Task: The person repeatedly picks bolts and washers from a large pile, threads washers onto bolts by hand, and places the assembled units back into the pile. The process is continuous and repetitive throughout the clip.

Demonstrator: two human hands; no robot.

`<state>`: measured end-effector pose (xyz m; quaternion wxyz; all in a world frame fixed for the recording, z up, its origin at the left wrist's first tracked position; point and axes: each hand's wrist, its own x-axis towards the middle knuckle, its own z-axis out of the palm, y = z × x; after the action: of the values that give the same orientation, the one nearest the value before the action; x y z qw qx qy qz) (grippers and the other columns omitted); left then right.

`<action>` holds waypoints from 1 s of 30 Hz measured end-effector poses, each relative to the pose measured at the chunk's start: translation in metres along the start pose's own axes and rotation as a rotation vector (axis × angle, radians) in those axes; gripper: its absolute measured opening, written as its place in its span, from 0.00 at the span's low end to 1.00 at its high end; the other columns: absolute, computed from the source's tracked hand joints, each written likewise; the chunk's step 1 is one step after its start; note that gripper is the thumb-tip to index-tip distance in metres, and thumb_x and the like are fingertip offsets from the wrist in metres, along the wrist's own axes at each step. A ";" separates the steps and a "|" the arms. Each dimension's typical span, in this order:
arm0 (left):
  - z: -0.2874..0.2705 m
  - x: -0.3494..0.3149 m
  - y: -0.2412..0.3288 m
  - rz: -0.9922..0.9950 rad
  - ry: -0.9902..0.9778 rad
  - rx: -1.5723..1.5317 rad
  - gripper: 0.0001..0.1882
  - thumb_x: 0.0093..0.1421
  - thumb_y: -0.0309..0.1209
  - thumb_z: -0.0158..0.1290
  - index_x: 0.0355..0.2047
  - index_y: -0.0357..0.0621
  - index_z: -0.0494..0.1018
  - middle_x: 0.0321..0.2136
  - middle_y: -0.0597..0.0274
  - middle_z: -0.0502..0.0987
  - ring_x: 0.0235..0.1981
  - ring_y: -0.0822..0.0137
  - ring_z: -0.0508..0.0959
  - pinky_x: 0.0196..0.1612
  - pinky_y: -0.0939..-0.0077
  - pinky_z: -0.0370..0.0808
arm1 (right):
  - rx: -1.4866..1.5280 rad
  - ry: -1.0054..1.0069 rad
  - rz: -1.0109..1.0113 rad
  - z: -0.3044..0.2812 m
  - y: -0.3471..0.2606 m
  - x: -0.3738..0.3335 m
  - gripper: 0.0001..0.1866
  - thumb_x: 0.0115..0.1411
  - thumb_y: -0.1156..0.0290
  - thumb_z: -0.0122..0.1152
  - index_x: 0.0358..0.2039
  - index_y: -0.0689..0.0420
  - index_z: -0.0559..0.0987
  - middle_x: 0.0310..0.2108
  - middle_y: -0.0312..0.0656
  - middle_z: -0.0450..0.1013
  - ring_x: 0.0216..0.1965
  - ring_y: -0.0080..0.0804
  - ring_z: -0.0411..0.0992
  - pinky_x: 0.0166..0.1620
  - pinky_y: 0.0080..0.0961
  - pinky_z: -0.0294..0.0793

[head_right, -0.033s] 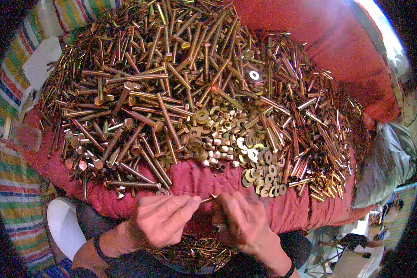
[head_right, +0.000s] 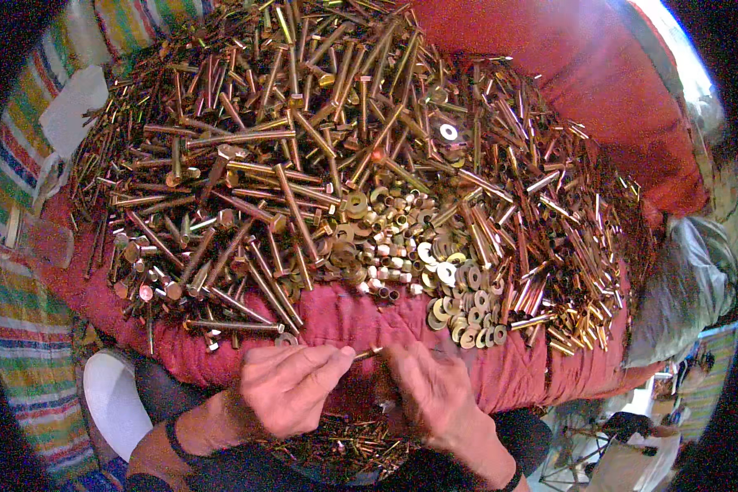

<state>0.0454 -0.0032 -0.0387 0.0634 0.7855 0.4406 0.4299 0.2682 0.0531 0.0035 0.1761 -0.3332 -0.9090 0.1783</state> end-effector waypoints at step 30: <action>-0.018 0.009 0.011 -0.855 -0.082 -1.143 0.12 0.63 0.21 0.63 0.47 0.29 0.79 0.29 0.60 0.83 0.24 0.76 0.81 0.27 0.82 0.76 | 0.992 0.633 0.646 0.009 -0.025 0.027 0.20 0.63 0.73 0.75 0.48 0.64 0.74 0.26 0.42 0.78 0.17 0.24 0.73 0.18 0.21 0.70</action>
<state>0.0411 -0.0080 -0.0164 0.6445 0.4036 0.4131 0.5011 0.2318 0.0515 0.0119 0.5042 -0.5045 -0.4784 0.5122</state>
